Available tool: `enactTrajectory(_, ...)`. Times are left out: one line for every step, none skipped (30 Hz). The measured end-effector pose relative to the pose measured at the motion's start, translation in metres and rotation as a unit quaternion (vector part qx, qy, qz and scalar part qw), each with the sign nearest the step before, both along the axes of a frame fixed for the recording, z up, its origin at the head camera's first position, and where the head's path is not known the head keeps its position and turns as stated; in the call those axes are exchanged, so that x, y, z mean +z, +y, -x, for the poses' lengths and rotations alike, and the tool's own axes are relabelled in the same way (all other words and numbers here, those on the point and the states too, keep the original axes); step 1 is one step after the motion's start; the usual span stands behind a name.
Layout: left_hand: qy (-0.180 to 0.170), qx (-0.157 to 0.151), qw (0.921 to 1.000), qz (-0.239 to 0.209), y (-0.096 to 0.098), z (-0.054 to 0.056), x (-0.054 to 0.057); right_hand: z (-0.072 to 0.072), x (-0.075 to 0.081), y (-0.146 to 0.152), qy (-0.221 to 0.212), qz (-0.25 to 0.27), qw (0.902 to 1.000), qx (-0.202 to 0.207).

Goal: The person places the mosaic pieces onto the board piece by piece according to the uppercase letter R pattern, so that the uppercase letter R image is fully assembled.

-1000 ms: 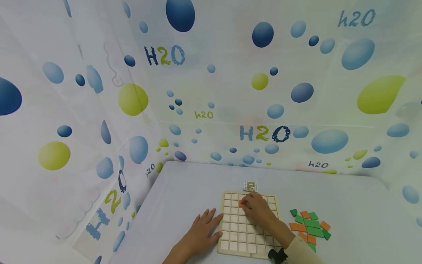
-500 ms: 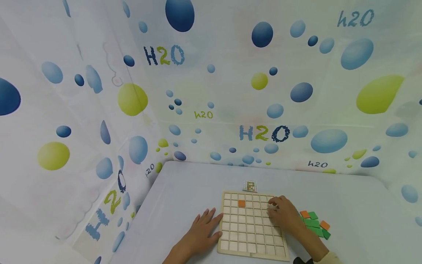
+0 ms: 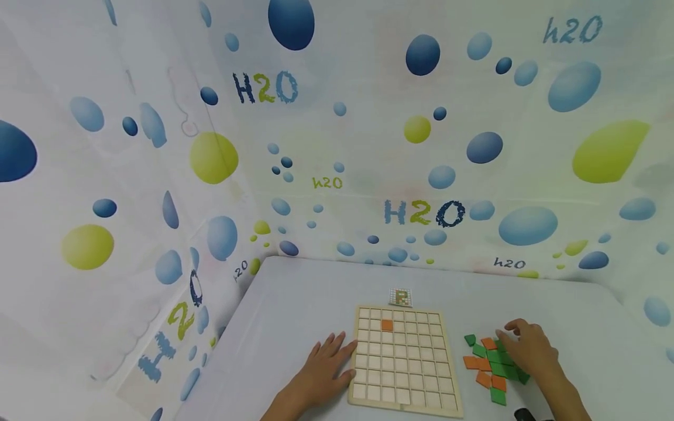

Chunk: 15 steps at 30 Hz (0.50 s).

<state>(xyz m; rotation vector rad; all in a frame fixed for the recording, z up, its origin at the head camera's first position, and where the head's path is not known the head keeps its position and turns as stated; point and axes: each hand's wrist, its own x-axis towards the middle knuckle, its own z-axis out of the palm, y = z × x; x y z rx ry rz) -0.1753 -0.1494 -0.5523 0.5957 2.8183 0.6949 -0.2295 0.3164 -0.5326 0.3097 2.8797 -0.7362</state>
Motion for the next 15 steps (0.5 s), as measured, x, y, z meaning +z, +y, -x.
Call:
enactTrajectory(0.000,-0.001,1.0000,0.001,0.000,0.000,0.000,0.000,-0.001,0.004,-0.010,-0.001,0.9999,-0.003)
enactTrajectory(0.001,-0.002,1.0000,0.001,0.000,-0.001,0.000,-0.001,-0.002,0.006,-0.022,0.000,0.9997,-0.006)
enactTrajectory(0.001,-0.003,1.0000,0.002,-0.001,0.000,0.000,-0.001,-0.002,0.008,-0.032,0.001,0.9995,-0.007)
enactTrajectory(0.002,-0.004,1.0000,0.002,-0.001,0.000,-0.001,-0.002,-0.003,0.009,-0.039,0.001,0.9992,-0.007)
enactTrajectory(0.002,-0.005,1.0000,0.001,-0.001,0.000,-0.001,-0.002,-0.003,0.010,-0.043,0.001,0.9990,-0.007)
enactTrajectory(0.003,-0.005,1.0000,0.001,-0.001,0.000,-0.002,-0.002,-0.004,0.010,-0.046,0.001,0.9989,-0.008)
enactTrajectory(0.003,-0.006,1.0000,0.001,-0.002,0.000,-0.003,-0.002,-0.006,0.010,-0.046,0.003,0.9989,-0.009)
enactTrajectory(0.005,-0.007,1.0000,0.001,-0.001,0.001,-0.004,-0.002,-0.007,0.011,-0.044,0.005,0.9990,-0.010)
enactTrajectory(0.004,-0.007,1.0000,0.000,-0.001,0.001,-0.004,-0.001,-0.008,0.011,-0.040,0.007,0.9991,-0.011)
enactTrajectory(0.004,-0.006,1.0000,-0.001,-0.001,0.002,-0.005,0.000,-0.009,0.011,-0.035,0.010,0.9993,-0.012)
enactTrajectory(0.002,-0.005,1.0000,-0.001,-0.001,0.002,-0.005,0.001,-0.010,0.011,-0.032,0.013,0.9993,-0.013)
enactTrajectory(0.001,-0.004,1.0000,0.001,-0.001,0.002,-0.006,0.002,-0.011,0.010,-0.027,0.015,0.9994,-0.012)
enactTrajectory(-0.001,-0.003,1.0000,0.001,-0.001,0.002,-0.006,0.003,-0.012,0.010,-0.023,0.017,0.9995,-0.011)
enactTrajectory(-0.002,-0.002,1.0000,0.002,-0.001,0.002,-0.007,0.003,-0.012,0.009,-0.022,0.020,0.9995,-0.009)
enactTrajectory(-0.003,-0.001,1.0000,0.002,-0.001,0.002,-0.007,0.004,-0.011,0.009,-0.023,0.024,0.9994,-0.006)
